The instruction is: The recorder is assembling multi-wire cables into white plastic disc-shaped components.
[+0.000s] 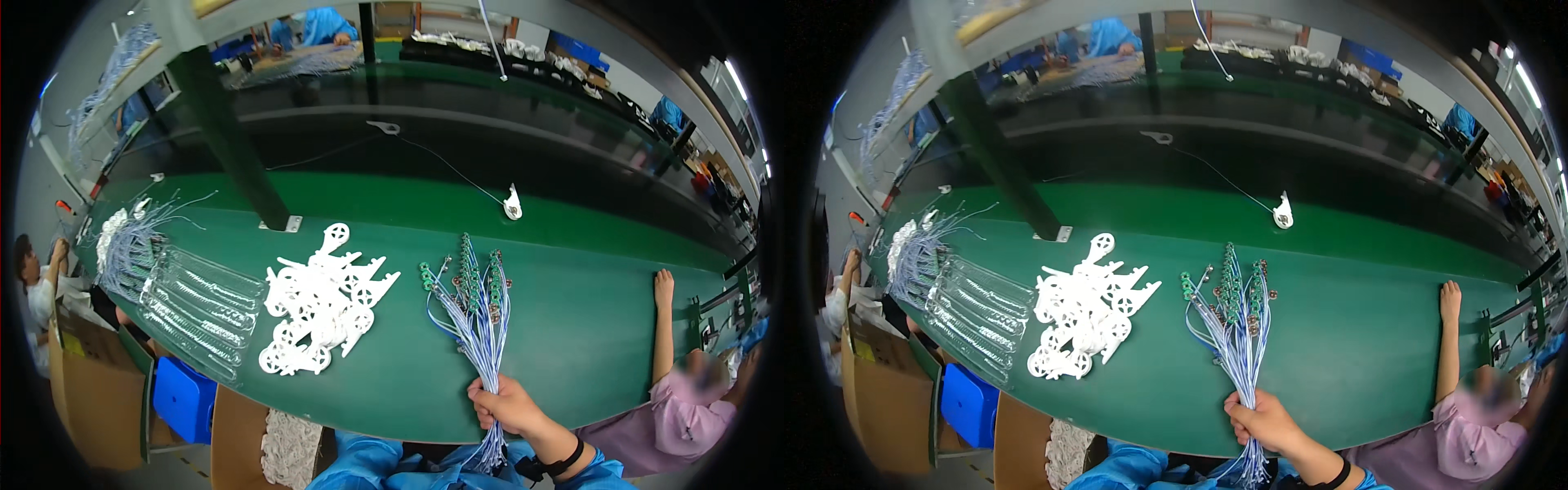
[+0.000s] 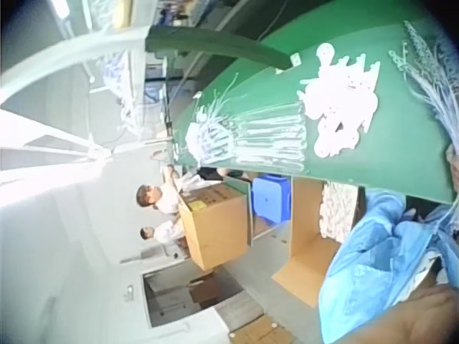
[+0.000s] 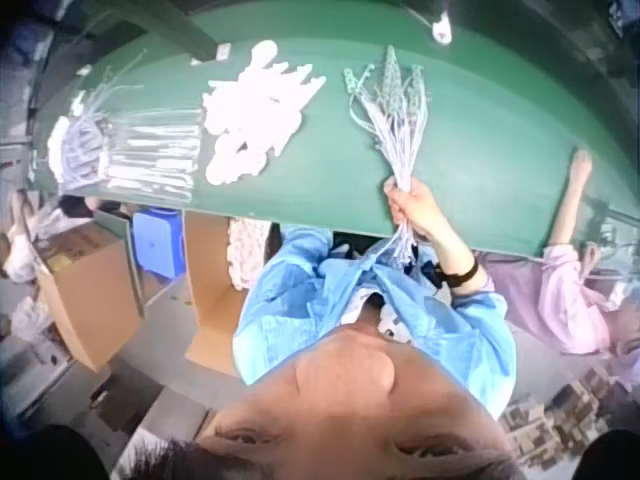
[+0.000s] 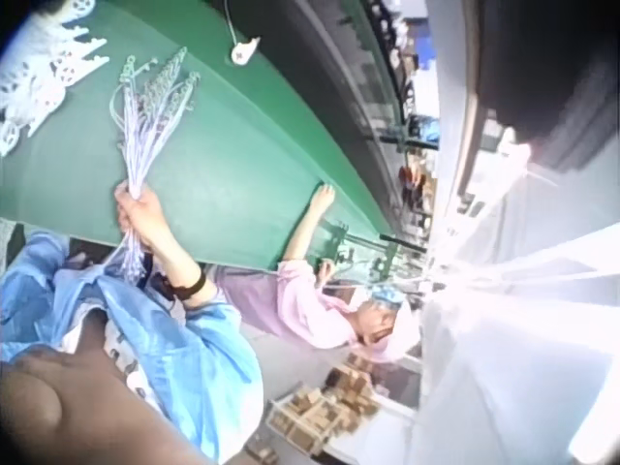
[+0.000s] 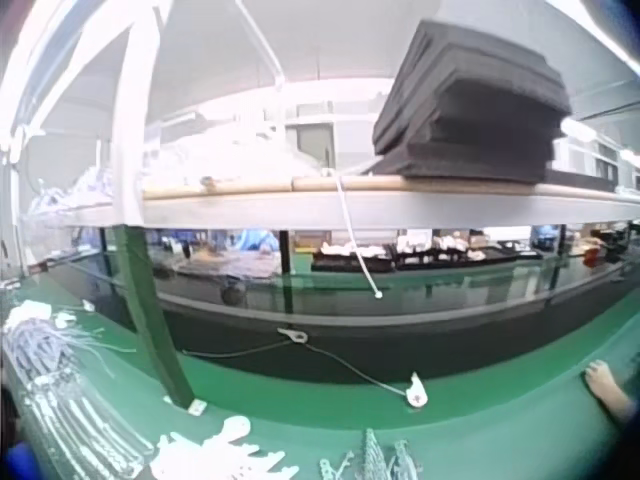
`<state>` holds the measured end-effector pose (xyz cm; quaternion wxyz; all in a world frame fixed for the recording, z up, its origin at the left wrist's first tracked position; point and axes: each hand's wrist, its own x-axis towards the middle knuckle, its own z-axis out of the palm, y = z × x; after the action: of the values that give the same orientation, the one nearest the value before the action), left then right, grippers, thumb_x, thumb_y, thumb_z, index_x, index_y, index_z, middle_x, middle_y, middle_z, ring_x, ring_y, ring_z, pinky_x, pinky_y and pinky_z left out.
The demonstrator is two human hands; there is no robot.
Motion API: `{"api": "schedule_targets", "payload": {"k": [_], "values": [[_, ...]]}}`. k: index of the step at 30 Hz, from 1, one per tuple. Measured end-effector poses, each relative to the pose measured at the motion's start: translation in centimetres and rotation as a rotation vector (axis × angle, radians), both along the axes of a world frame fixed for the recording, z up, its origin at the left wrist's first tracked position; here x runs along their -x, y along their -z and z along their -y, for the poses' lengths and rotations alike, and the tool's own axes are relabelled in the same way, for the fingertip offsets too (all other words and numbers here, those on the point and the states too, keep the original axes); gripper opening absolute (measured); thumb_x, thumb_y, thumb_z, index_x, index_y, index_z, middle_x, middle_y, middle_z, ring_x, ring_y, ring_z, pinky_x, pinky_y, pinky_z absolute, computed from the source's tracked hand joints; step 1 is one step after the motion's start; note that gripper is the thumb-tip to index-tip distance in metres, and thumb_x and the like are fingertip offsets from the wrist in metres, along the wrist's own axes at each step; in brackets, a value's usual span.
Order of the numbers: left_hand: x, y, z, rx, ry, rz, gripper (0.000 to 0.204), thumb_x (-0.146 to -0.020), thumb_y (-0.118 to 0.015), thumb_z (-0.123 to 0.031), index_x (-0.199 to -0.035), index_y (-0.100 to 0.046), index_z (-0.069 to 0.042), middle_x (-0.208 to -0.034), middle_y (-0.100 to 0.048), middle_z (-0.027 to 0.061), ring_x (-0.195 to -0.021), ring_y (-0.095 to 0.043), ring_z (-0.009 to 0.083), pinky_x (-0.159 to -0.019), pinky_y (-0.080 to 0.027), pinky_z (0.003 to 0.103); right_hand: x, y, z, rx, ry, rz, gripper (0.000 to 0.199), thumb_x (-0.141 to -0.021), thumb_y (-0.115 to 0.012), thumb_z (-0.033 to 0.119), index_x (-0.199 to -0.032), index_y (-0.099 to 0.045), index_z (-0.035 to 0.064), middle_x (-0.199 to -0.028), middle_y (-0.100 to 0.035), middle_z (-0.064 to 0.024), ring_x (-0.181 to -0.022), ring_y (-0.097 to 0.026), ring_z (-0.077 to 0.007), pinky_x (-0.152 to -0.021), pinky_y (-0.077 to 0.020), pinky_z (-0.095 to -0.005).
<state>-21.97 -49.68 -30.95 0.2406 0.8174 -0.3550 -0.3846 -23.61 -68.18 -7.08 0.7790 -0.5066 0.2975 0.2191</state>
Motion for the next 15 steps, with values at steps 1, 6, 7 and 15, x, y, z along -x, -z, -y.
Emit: {"api": "schedule_targets", "payload": {"k": [1,6,7,15], "values": [[0.3,0.0,0.1,0.009,0.013,0.020,0.044,-0.089,-0.054,-0.033,-0.122,-0.055,-0.004,-0.117,-0.060,0.0171,-0.109,-0.057,0.0326,-0.094,-0.045,0.040,0.1,-0.2,0.1,0.004,-0.006,0.004,0.008,-0.090,-0.056,0.008,-0.095,-0.050,0.0041,-0.061,-0.046,-0.0032,-0.046,-0.045,-0.0126,-0.043,-0.0377,-0.0280],[0.6,0.0,-0.3,0.061,0.094,0.105,0.045,-0.089,-0.054,-0.033,-0.123,-0.055,-0.004,-0.119,-0.060,0.0172,-0.110,-0.057,0.0332,-0.094,-0.044,0.041,-0.1,-0.3,-0.1,-0.060,-0.053,0.088,0.008,-0.089,-0.057,0.011,-0.091,-0.050,0.0068,-0.062,-0.045,-0.0007,-0.046,-0.043,-0.0109,-0.040,-0.0366,-0.0265],[0.5,-0.1,-0.3,0.077,0.114,0.121,0.045,-0.088,-0.054,-0.033,-0.123,-0.055,-0.005,-0.119,-0.060,0.0172,-0.110,-0.057,0.0333,-0.095,-0.044,0.041,-0.3,-0.2,-0.1,-0.049,-0.057,0.084,0.008,-0.089,-0.057,0.012,-0.092,-0.050,0.0073,-0.062,-0.044,-0.0002,-0.046,-0.042,-0.0101,-0.040,-0.0357,-0.0258],[1.4,-0.2,-2.3,0.110,0.164,0.226,0.046,-0.087,-0.055,-0.034,-0.124,-0.055,-0.007,-0.124,-0.057,0.0174,-0.112,-0.055,0.0349,-0.097,-0.043,0.041,0.0,-3.4,0.8,-0.035,-0.084,0.119,0.006,-0.091,-0.055,0.011,-0.094,-0.050,0.0098,-0.060,-0.036,0.0050,-0.045,-0.032,-0.0037,-0.037,-0.0250,-0.0202]]}}
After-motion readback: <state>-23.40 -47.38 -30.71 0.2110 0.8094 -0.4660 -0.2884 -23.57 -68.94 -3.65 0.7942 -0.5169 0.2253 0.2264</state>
